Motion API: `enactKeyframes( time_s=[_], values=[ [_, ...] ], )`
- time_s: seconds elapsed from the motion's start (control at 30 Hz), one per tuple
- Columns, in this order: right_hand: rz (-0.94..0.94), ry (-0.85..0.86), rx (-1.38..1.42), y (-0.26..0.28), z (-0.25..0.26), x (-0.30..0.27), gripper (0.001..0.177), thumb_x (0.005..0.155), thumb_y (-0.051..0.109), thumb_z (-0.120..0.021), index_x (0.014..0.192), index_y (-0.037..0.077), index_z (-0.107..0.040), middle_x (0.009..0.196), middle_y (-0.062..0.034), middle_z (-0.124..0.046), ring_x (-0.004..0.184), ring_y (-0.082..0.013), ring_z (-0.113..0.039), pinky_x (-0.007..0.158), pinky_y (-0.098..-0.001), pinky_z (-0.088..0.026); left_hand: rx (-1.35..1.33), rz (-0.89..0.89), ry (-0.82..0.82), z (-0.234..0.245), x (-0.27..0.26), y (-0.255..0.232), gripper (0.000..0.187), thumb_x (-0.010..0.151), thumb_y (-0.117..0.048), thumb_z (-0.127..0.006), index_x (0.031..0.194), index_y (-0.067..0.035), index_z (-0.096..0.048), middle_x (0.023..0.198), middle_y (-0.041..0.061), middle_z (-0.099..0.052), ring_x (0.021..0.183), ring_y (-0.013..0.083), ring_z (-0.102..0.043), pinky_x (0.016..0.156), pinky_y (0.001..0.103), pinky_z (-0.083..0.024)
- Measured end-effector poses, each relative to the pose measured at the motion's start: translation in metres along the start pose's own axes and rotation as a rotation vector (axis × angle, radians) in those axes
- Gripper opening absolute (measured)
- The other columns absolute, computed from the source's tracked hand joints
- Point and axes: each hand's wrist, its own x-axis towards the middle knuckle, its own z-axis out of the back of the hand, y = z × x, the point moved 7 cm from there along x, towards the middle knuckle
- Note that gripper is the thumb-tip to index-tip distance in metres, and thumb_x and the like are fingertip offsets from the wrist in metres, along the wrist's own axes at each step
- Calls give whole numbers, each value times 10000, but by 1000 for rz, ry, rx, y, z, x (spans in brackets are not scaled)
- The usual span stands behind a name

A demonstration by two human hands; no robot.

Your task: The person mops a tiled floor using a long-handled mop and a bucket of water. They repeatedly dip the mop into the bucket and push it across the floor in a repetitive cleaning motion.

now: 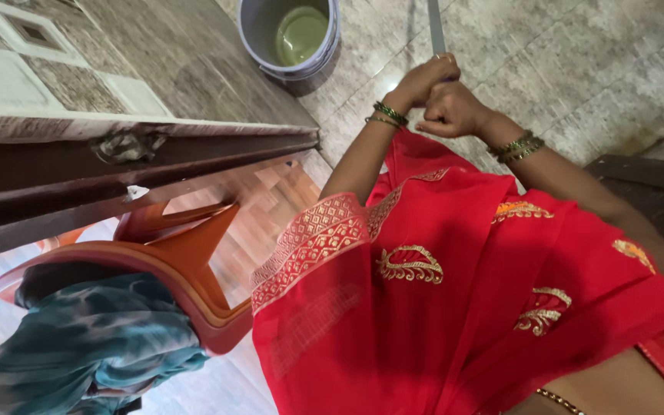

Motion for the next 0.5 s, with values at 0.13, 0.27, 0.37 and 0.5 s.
enactKeyframes(
  time_s=[0.13,0.27,0.37,0.5],
  values=[
    [14,-70,-11,9,16,-34,496,864,224,-776,483,102,-483,516,-66,-498,551,-263,-475,612,-404,-401,-38,-72,-110,-9,8,-44,219,828,-187,-715,1008,-97,-628,1044,92,-609,1017,322,-606,854,410,-522],
    [-67,-84,-6,27,24,-68,523,860,190,-774,473,72,-444,490,-62,-476,535,-248,-446,598,-389,-385,-41,-33,-92,-12,15,-93,240,775,-195,-740,941,-71,-620,982,106,-623,988,328,-616,822,405,-525],
    [-17,-122,51,60,27,-91,504,879,172,-754,503,73,-432,515,-61,-462,551,-239,-438,626,-380,-389,-55,-67,-92,-21,3,-140,262,759,-187,-764,917,-46,-610,941,126,-626,949,337,-608,844,414,-527],
    [-14,-147,130,110,37,-113,517,885,140,-741,495,72,-408,498,-59,-438,503,-223,-414,611,-372,-367,-129,-66,-87,-21,-15,-207,258,784,-153,-747,972,-37,-613,984,137,-640,986,336,-628,866,400,-530]
  ],
)
